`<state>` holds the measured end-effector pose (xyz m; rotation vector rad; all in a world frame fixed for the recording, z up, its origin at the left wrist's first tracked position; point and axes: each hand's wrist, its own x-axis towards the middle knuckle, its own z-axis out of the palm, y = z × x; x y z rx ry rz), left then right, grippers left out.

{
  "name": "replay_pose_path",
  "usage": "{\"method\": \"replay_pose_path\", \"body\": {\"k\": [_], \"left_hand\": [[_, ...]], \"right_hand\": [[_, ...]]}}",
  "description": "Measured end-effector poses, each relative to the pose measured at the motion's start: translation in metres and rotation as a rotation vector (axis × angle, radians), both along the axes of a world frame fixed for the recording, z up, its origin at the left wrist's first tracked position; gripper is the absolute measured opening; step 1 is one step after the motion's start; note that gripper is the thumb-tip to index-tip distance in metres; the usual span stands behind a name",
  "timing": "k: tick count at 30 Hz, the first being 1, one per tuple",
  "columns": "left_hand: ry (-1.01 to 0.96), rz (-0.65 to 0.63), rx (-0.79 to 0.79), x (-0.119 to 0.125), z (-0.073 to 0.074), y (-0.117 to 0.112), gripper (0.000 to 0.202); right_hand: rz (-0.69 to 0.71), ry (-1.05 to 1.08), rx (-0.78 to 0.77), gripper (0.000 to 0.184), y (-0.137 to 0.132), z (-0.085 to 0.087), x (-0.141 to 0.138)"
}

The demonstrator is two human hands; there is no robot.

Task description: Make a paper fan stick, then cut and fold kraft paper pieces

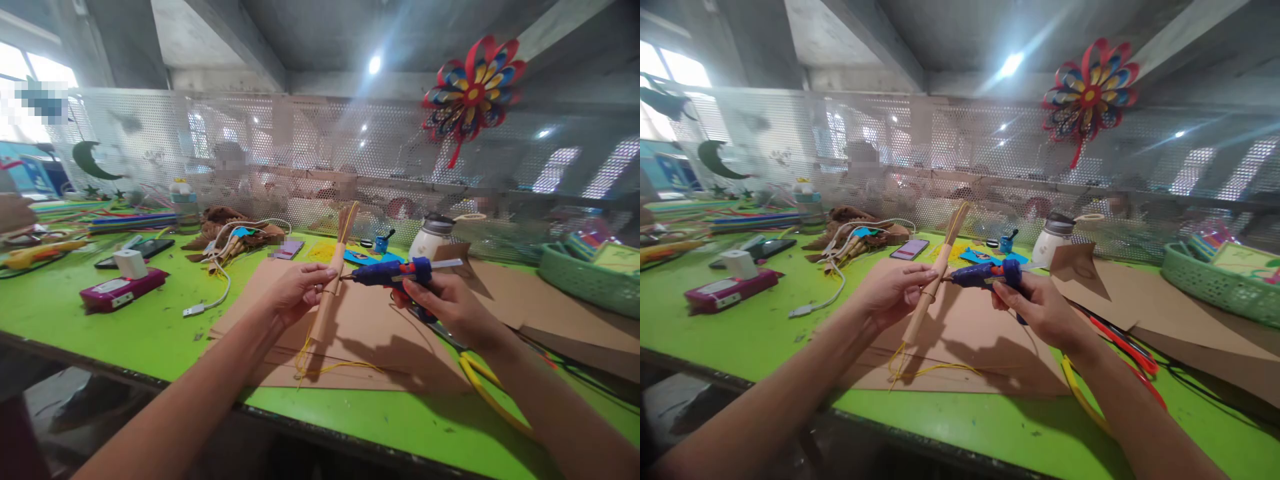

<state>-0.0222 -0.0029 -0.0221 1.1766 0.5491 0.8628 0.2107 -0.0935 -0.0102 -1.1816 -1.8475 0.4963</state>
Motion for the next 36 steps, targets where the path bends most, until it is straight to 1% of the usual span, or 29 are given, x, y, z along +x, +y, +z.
{"method": "replay_pose_path", "body": {"k": [5, 10, 14, 16, 22, 27, 32, 36], "left_hand": [[-0.018, -0.008, -0.043, -0.0008, 0.0006, 0.0029, 0.018], [-0.055, 0.01, -0.055, -0.0008, 0.0032, 0.0011, 0.013], [-0.066, -0.03, -0.079, -0.0002, 0.0043, -0.0017, 0.013], [-0.059, -0.027, -0.077, 0.0001, 0.0039, -0.0018, 0.013], [-0.042, 0.006, -0.066, 0.0006, 0.0014, 0.0012, 0.014], [-0.037, 0.049, -0.039, 0.0003, 0.0021, 0.0003, 0.014], [-0.022, 0.056, -0.029, 0.0004, 0.0032, -0.0022, 0.013], [-0.015, 0.047, -0.044, 0.0008, 0.0029, -0.0015, 0.014]], "right_hand": [[0.029, -0.076, -0.037, 0.037, -0.0047, 0.0005, -0.0007], [0.017, -0.121, -0.025, 0.039, -0.0071, 0.0017, 0.0009], [-0.023, -0.106, 0.03, 0.039, -0.0043, 0.0013, -0.0002], [-0.037, -0.107, 0.047, 0.038, -0.0036, 0.0003, -0.0005], [-0.023, -0.185, -0.001, 0.036, -0.0068, -0.0004, 0.0022], [-0.01, -0.175, 0.007, 0.036, -0.0073, 0.0009, 0.0032], [-0.048, -0.189, 0.045, 0.034, -0.0053, -0.0011, 0.0026], [-0.009, -0.182, 0.0, 0.034, -0.0066, -0.0011, 0.0033]]}}
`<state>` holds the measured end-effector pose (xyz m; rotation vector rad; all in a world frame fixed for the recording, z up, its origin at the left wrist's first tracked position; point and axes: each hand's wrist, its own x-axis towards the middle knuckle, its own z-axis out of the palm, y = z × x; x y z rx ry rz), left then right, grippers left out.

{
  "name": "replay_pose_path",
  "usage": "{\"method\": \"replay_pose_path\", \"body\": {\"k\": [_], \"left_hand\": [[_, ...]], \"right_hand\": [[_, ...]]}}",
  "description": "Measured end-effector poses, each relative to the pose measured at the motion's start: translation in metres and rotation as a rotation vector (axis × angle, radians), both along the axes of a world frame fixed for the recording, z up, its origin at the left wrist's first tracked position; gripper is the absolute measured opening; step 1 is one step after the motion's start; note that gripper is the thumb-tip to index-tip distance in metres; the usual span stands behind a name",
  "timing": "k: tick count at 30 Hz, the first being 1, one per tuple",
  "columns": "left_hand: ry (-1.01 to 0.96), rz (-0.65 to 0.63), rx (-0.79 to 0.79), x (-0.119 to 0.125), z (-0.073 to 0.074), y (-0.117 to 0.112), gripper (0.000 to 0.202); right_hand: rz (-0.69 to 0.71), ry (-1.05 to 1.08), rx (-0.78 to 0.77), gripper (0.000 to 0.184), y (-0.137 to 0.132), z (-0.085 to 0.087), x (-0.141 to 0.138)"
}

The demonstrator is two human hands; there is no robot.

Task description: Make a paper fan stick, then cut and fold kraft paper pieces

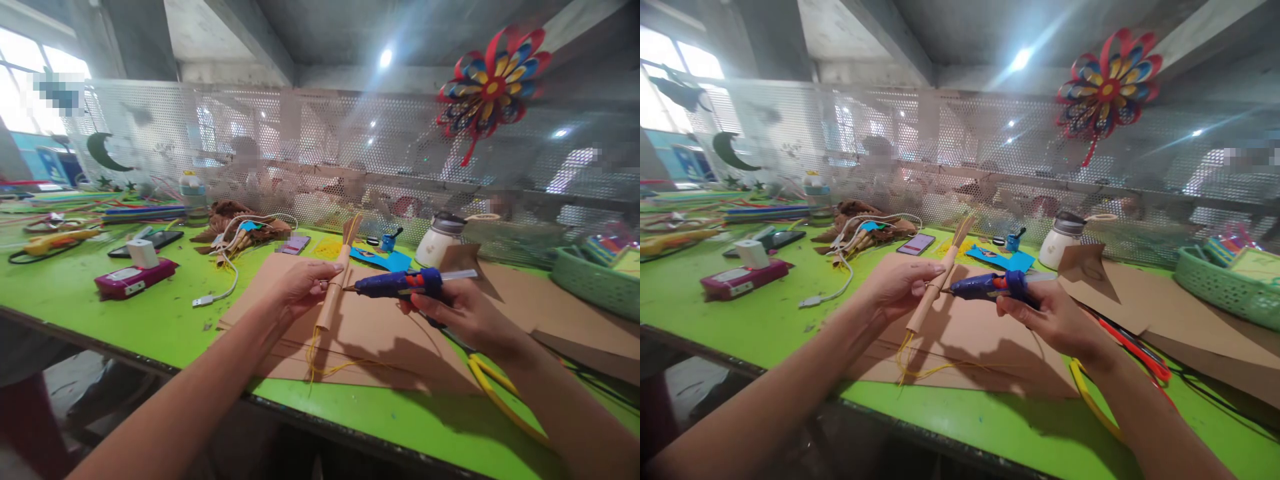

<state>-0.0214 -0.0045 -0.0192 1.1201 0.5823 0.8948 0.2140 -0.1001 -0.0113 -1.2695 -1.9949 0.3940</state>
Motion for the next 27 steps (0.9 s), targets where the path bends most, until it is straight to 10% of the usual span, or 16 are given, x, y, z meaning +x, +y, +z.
{"method": "replay_pose_path", "body": {"k": [27], "left_hand": [[0.003, -0.025, 0.009, 0.0006, -0.0004, -0.0019, 0.014]], "right_hand": [[-0.021, -0.003, 0.014, 0.036, 0.0005, 0.0019, -0.0005]]}}
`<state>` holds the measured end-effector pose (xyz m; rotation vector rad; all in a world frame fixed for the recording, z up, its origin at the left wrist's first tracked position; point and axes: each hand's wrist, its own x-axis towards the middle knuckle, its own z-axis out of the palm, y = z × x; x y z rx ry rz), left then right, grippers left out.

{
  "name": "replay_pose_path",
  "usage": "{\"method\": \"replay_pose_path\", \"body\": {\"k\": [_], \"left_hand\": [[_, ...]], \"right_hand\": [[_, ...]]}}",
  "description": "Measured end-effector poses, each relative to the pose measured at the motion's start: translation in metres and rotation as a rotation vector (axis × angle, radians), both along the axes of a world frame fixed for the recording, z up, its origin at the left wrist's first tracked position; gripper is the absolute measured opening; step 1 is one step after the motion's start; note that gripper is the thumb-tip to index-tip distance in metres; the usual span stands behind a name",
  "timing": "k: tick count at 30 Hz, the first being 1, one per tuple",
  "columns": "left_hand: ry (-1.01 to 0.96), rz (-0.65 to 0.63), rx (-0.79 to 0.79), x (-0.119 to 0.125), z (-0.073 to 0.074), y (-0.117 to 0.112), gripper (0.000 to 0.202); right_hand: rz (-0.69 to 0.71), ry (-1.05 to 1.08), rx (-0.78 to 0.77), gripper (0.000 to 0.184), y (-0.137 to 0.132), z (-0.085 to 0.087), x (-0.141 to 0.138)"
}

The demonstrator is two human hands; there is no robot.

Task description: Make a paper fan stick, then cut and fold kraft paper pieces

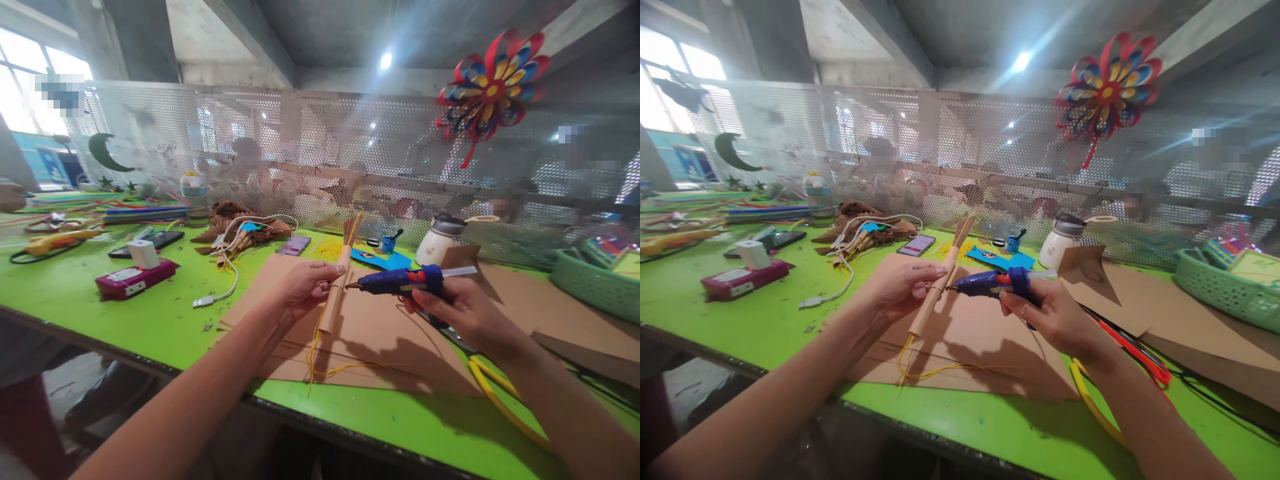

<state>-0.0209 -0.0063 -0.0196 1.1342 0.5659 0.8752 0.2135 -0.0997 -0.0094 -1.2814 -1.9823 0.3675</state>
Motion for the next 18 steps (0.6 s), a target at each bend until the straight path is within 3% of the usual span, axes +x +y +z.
{"method": "replay_pose_path", "body": {"k": [18], "left_hand": [[0.029, 0.004, 0.032, 0.0013, -0.0003, -0.0011, 0.013]], "right_hand": [[-0.01, 0.11, -0.018, 0.036, 0.0053, -0.0018, 0.0001]]}}
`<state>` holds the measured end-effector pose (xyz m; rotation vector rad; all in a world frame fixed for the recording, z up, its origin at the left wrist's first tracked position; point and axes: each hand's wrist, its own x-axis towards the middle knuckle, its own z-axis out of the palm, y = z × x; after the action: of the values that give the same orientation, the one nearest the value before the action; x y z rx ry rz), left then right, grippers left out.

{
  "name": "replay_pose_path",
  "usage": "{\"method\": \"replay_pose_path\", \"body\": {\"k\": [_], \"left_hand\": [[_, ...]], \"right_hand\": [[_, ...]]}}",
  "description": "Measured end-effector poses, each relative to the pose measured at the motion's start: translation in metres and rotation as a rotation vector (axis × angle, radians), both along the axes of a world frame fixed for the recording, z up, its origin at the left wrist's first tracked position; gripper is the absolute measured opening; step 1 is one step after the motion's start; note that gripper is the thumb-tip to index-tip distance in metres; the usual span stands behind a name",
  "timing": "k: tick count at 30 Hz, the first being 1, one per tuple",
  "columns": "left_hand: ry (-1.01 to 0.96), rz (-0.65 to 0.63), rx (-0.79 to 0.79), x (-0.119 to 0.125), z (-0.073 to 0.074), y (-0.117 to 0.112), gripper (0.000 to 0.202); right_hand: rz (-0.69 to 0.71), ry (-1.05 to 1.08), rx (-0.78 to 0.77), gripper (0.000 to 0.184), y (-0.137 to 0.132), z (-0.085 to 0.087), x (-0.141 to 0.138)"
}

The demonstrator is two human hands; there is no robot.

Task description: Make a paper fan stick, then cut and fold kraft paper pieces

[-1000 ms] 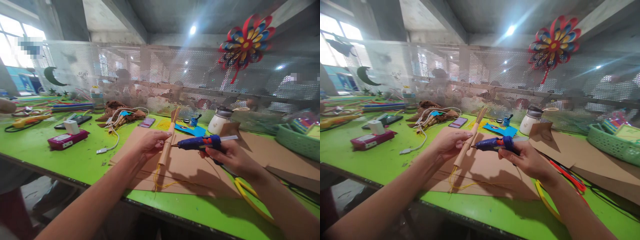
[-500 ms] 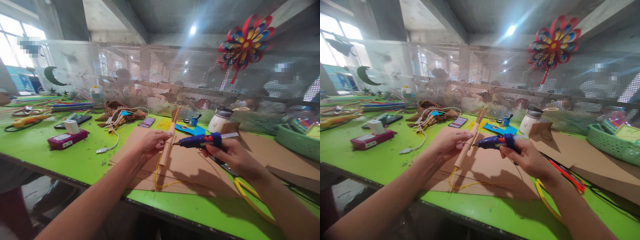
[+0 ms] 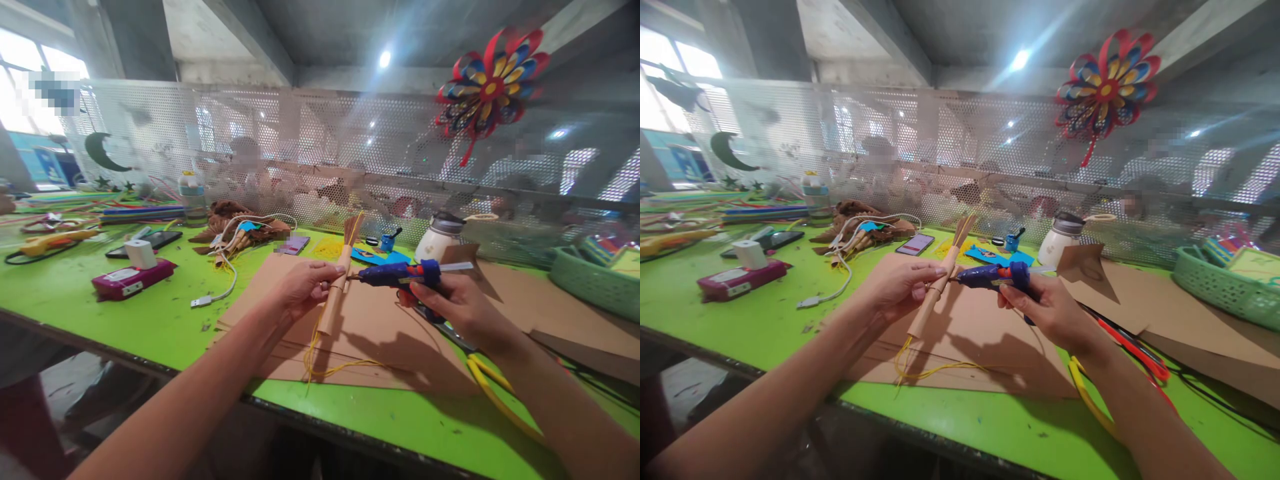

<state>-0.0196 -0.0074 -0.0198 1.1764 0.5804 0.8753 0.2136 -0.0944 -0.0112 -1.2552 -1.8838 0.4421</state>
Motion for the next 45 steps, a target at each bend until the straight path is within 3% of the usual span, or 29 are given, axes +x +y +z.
{"method": "replay_pose_path", "body": {"k": [25, 38, 45], "left_hand": [[-0.027, 0.02, 0.007, -0.001, 0.001, -0.002, 0.015], [-0.04, -0.058, 0.021, -0.003, -0.005, 0.006, 0.017], [-0.036, -0.055, -0.002, -0.004, -0.001, 0.003, 0.016]], "right_hand": [[0.054, -0.032, -0.038, 0.036, -0.004, 0.002, -0.002], [-0.053, 0.197, -0.029, 0.035, 0.007, -0.006, 0.004], [0.07, 0.126, -0.082, 0.034, 0.001, -0.003, 0.004]]}}
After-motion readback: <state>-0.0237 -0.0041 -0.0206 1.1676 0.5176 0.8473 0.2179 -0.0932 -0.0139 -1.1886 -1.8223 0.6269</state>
